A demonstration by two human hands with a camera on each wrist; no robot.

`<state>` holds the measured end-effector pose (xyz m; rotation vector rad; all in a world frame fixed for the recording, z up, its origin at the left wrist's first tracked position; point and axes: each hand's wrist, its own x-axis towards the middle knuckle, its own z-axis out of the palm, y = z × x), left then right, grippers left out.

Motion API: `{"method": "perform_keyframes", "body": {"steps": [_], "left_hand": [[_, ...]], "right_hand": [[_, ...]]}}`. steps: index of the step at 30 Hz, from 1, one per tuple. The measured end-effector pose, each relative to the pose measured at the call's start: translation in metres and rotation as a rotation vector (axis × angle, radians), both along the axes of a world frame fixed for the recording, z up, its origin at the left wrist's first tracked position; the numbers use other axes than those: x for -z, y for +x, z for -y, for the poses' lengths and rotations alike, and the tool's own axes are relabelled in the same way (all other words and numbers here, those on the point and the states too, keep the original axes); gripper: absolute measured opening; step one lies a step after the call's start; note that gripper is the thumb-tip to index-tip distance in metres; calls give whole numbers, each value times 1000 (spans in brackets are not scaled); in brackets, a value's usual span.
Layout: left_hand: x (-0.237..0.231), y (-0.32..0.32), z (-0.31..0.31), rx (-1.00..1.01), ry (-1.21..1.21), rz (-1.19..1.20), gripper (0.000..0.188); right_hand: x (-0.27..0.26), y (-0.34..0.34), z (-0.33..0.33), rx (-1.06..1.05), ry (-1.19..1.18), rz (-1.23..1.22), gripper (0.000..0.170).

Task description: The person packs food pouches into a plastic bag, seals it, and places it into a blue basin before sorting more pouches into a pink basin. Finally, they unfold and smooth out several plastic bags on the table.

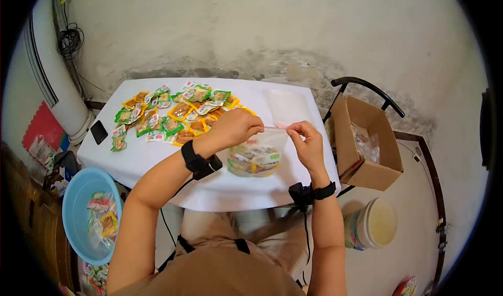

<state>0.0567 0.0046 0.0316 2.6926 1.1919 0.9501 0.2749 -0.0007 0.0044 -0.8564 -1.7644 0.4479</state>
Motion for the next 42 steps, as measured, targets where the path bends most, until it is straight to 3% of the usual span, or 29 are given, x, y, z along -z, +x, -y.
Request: {"method": "perform_keyframes", "body": {"steps": [7, 8, 11, 13, 17, 20, 22, 26, 27, 29, 34, 36, 38, 42], "left_hand": [[32, -18, 13, 20, 238, 202, 9], [20, -21, 30, -60, 248, 132, 9], [9, -50, 73, -199, 250, 207, 9], [7, -79, 95, -281, 284, 363, 9], [-2, -153, 162, -487, 326, 377, 11], [2, -214, 219, -806, 137, 447, 12], [11, -254, 256, -1058, 122, 316, 13], [50, -345, 311, -1385, 301, -49, 12], [62, -366, 323, -1384, 296, -48, 12], [89, -405, 341, -1567, 265, -211, 11], [187, -451, 351, -1578, 131, -328, 9], [245, -456, 349, -1575, -71, -191, 11], [271, -445, 338, -1671, -379, -53, 11], [272, -423, 323, -1549, -440, 9, 15]], "right_hand": [[2, -4, 3, -66, -60, -45, 5], [-3, -12, 10, -79, -45, -52, 3], [3, -31, 16, -163, -75, -122, 3], [12, -42, 15, -236, -156, -194, 3], [26, -51, 9, -334, -233, -120, 3], [31, -67, 15, -379, -319, -136, 3], [38, -72, 18, -396, -337, -142, 3], [46, -84, 23, -426, -394, -152, 2], [48, -86, 24, -424, -398, -149, 2], [56, -90, 26, -393, -430, -149, 2], [72, -102, 31, -396, -466, -156, 1], [80, -103, 32, -393, -477, -155, 1], [86, -104, 32, -359, -537, -158, 2], [94, -99, 33, -329, -555, -153, 4]]}}
